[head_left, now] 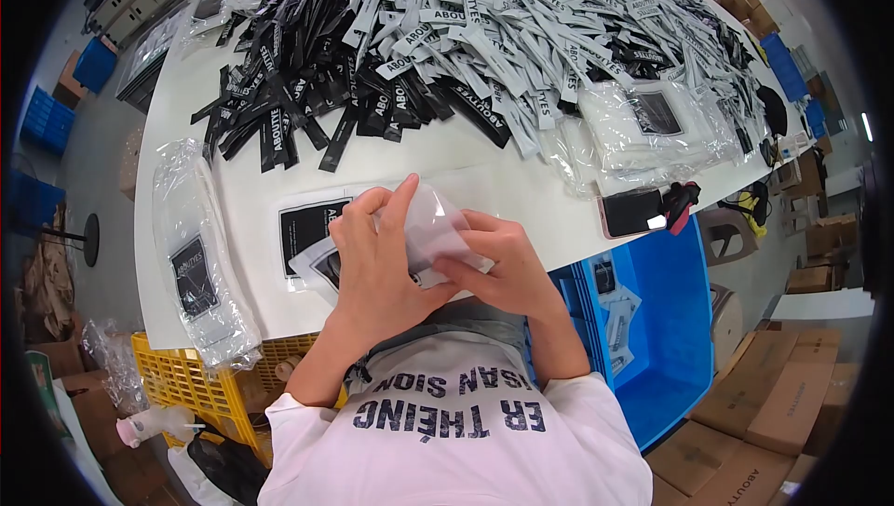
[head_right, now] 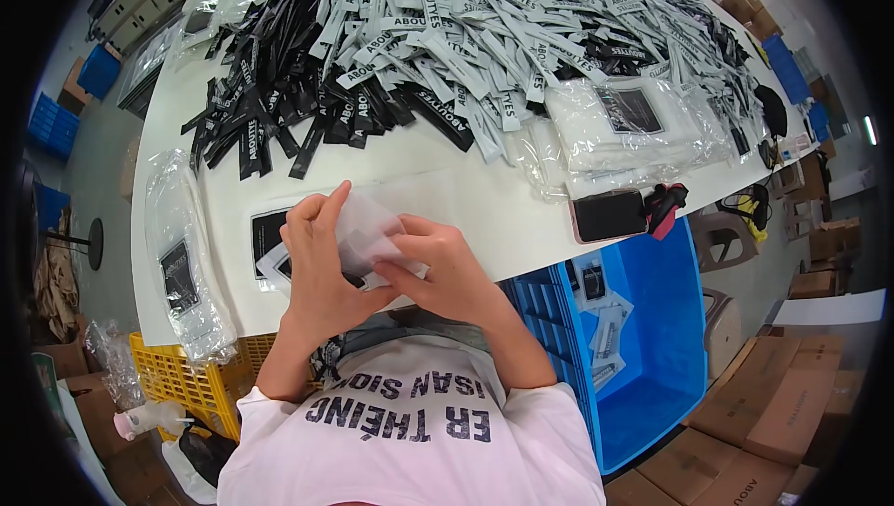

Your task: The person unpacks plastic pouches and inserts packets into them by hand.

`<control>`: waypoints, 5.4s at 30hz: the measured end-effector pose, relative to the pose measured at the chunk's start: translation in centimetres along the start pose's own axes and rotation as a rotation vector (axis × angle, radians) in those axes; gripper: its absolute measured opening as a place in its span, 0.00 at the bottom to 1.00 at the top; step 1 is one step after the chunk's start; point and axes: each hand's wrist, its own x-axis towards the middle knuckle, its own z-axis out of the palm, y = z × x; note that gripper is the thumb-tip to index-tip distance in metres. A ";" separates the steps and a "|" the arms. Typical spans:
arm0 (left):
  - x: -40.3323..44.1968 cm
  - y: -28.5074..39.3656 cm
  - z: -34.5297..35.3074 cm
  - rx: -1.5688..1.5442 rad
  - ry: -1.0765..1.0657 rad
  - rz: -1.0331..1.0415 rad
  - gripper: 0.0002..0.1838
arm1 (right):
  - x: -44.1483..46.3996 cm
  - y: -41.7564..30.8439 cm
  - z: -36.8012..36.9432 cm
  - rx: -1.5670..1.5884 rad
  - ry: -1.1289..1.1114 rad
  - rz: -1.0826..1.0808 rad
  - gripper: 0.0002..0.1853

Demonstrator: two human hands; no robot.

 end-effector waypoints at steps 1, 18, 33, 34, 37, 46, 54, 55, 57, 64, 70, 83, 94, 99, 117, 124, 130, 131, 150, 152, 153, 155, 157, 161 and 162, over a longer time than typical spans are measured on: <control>0.1 -0.1 -0.3 -0.107 -0.014 -0.056 0.50 | 0.0 0.2 0.1 0.050 0.076 0.014 0.13; -0.1 -0.9 -1.2 -0.724 0.013 -0.297 0.05 | -0.2 0.3 1.6 0.545 0.359 0.085 0.05; 0.1 -0.8 -0.5 -0.463 0.075 -0.007 0.09 | -0.8 0.3 1.7 0.507 0.311 0.082 0.05; 0.1 -0.7 -0.5 -0.443 0.077 0.002 0.09 | -0.9 0.3 1.6 0.479 0.312 0.089 0.05; -0.5 -1.1 -0.6 -0.771 -0.022 -0.262 0.07 | -1.2 0.3 0.9 0.476 0.316 0.101 0.05; -0.8 -0.7 0.6 -0.968 -0.252 -0.277 0.11 | -3.2 0.8 -0.6 0.635 0.445 0.223 0.06; 0.2 -1.0 1.0 -0.825 -0.249 -0.283 0.17 | -10.9 1.2 -11.7 -0.641 0.803 0.534 0.20; 0.1 -1.3 1.1 -0.834 -0.240 -0.286 0.17 | -10.7 1.0 -11.8 -0.641 0.823 0.523 0.19; 0.1 -1.5 1.4 -0.845 -0.225 -0.291 0.16 | -9.9 1.1 -12.0 -0.636 0.867 0.501 0.17; -0.3 -1.1 1.1 -0.734 -0.244 -0.231 0.12 | 1.7 6.8 -7.1 -0.911 0.532 0.047 0.07; -0.8 -2.0 0.2 -0.650 -0.201 -0.245 0.11 | 4.2 10.1 -6.7 -1.110 0.503 0.106 0.05; 1.1 -2.8 2.0 -0.942 -0.185 -0.421 0.06 | -0.9 0.9 -2.0 0.517 -0.138 0.440 0.12; 0.4 -5.2 -0.6 -0.782 -0.117 -0.442 0.07 | -1.2 1.1 -2.4 0.326 -0.488 0.303 0.11; 1.6 -2.3 -0.7 -0.597 -0.203 -0.090 0.02 | 1.3 -0.4 -1.6 0.509 -0.375 0.316 0.09; -0.7 -5.6 1.0 -0.438 0.035 -0.437 0.08 | 11.5 14.2 -4.2 -1.056 0.351 0.139 0.12; -1.0 -4.3 2.0 0.189 -0.040 -0.258 0.26 | 5.3 8.1 -4.9 -0.267 0.655 -0.008 0.08; -0.5 -3.0 2.7 0.472 -0.232 -0.254 0.36 | -0.2 7.4 -4.2 0.117 0.738 0.146 0.17; -0.3 -3.0 2.7 0.479 -0.241 -0.267 0.35 | -0.4 6.6 -4.2 0.169 0.788 0.184 0.19; 0.3 -3.3 0.2 -0.083 -0.171 -0.464 0.15 | -3.2 9.1 -2.3 -0.139 0.677 0.098 0.19; 0.2 -4.8 -0.8 -0.270 -0.253 -0.578 0.08 | -3.0 8.5 -2.4 -0.151 0.678 0.150 0.18; -0.1 -5.4 -1.3 -0.357 -0.300 -0.632 0.07 | -2.9 7.8 -1.8 -0.176 0.653 0.124 0.17; -0.6 -5.7 -1.0 -0.554 -0.173 -0.660 0.12 | -2.3 5.4 -0.8 -0.233 0.604 0.065 0.15; -0.6 -5.7 -1.4 -0.674 -0.165 -0.688 0.12 | -1.7 3.4 1.3 -0.256 0.428 0.093 0.13; -1.0 -5.0 -0.2 -0.759 -0.160 -0.596 0.12 | -0.2 1.0 4.8 -0.005 0.238 0.086 0.24; -1.3 -4.8 0.3 -0.812 -0.118 -0.585 0.12 | 0.0 0.9 4.7 0.065 0.204 0.093 0.24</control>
